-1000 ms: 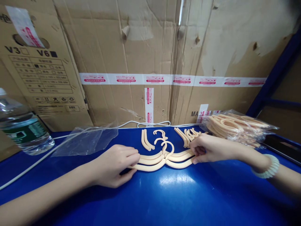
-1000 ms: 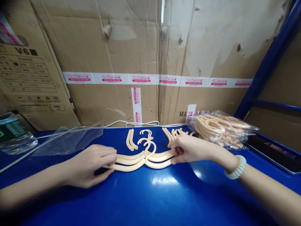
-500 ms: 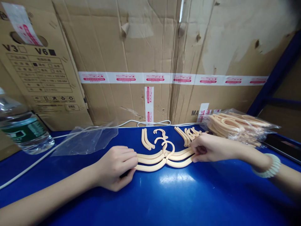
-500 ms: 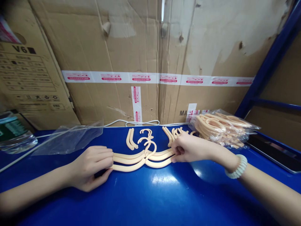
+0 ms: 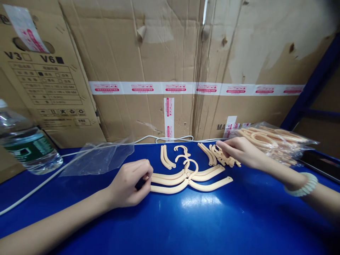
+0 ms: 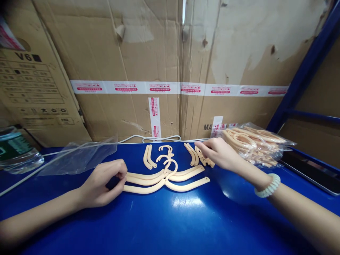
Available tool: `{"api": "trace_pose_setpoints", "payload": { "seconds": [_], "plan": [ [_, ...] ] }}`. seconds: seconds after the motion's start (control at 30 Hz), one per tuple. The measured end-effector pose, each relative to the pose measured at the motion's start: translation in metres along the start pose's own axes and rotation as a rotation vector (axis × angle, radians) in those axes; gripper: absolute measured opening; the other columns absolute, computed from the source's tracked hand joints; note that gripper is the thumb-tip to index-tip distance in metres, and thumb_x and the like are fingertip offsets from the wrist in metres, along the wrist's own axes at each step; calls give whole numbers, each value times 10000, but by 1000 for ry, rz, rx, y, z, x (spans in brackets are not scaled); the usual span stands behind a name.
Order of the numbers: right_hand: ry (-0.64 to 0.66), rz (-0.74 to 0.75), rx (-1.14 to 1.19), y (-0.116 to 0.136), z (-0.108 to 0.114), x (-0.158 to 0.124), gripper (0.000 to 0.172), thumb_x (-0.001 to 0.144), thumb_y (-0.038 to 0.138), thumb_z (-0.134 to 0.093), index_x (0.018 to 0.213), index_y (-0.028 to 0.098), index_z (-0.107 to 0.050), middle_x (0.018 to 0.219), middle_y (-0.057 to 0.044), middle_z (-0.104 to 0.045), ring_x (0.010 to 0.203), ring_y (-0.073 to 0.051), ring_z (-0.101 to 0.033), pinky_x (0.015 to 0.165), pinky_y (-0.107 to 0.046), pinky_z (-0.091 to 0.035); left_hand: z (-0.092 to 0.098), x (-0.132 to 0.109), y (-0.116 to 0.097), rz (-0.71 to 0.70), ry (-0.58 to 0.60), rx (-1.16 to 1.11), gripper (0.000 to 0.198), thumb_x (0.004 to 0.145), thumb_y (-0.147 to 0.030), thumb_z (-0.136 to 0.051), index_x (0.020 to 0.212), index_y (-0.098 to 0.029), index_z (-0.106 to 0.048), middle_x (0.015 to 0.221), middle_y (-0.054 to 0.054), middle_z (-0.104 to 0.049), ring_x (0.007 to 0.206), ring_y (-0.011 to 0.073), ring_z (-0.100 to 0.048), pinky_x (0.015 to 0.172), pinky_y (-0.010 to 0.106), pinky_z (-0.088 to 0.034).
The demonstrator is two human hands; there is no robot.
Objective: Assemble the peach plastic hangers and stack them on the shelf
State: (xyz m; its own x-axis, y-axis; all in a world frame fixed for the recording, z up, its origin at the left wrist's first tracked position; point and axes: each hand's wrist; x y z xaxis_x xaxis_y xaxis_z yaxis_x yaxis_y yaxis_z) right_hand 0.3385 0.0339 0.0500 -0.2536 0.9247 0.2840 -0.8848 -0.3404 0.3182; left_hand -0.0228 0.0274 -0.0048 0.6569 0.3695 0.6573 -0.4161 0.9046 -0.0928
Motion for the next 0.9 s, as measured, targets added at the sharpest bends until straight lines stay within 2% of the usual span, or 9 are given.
{"api": "trace_pose_setpoints", "payload": {
  "seconds": [0.13, 0.27, 0.37, 0.47, 0.6, 0.73, 0.9],
  "plan": [
    [-12, -111, -41, -20, 1, 7, 557, 901, 563, -349, 513, 202, -522, 460, -24, -516, 455, -162, -497, 503, -295, -342, 0, 0, 3, 87, -41, -20, 162, 851, -33, -434, 866, -194, -450, 781, 11, -498, 687, 147, -463, 621, 278, -404],
    [-75, -149, -48, -38, 2, 12, 440, 884, 479, -358, 599, 201, -545, 562, -49, -603, 541, -194, -569, 549, -304, -399, -1, 0, 3, 92, -70, -25, 202, 867, 1, -415, 909, -187, -476, 861, 33, -532, 811, 169, -511, 721, 308, -439],
    [-141, -170, -60, -48, 4, 15, 382, 900, 430, -332, 667, 200, -530, 661, -77, -646, 612, -207, -597, 590, -313, -435, -2, 0, 5, 82, -96, -18, 245, 868, 35, -387, 906, -188, -482, 871, 33, -537, 830, 170, -516, 732, 314, -440],
    [-150, -172, -95, -53, 8, 16, 343, 908, 385, -329, 716, 191, -536, 721, -114, -669, 650, -225, -613, 612, -331, -462, -3, 1, 6, 78, -108, -6, 276, 849, 56, -376, 911, -189, -486, 869, 33, -537, 831, 176, -516, 725, 319, -442],
    [-11, -82, -170, -48, 9, 11, 236, 807, 327, -500, 912, 160, -629, 896, -133, -697, 834, -282, -652, 727, -365, -496, -2, 1, 6, 63, -94, 0, 308, 811, 73, -374, 913, -194, -488, 870, 34, -547, 827, 181, -519, 716, 320, -450],
    [210, 9, -200, -38, 6, 1, 511, 707, 269, -632, 1212, 187, -611, 1111, -120, -695, 978, -294, -667, 835, -365, -522, -2, 1, 6, 51, -91, 15, 328, 785, 85, -371, 910, -192, -495, 862, 35, -557, 821, 185, -523, 712, 321, -453],
    [356, 27, -228, -30, 9, -5, 660, 714, 266, -677, 1354, 172, -541, 1354, -161, -570, 1196, -343, -573, 995, -426, -472, -1, 1, 6, 45, -84, 31, 331, 789, 81, -362, 909, -196, -500, 865, 41, -560, 833, 193, -535, 720, 329, -464]
  ]
}}
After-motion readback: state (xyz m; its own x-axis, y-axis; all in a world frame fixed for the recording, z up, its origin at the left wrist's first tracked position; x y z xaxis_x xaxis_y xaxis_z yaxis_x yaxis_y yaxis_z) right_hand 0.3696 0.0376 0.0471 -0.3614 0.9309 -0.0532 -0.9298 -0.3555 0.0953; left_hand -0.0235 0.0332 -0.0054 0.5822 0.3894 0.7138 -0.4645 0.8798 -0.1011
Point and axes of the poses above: each hand's wrist, its own x-axis towards the middle knuckle, its own z-axis out of the back of the hand, y = z × x
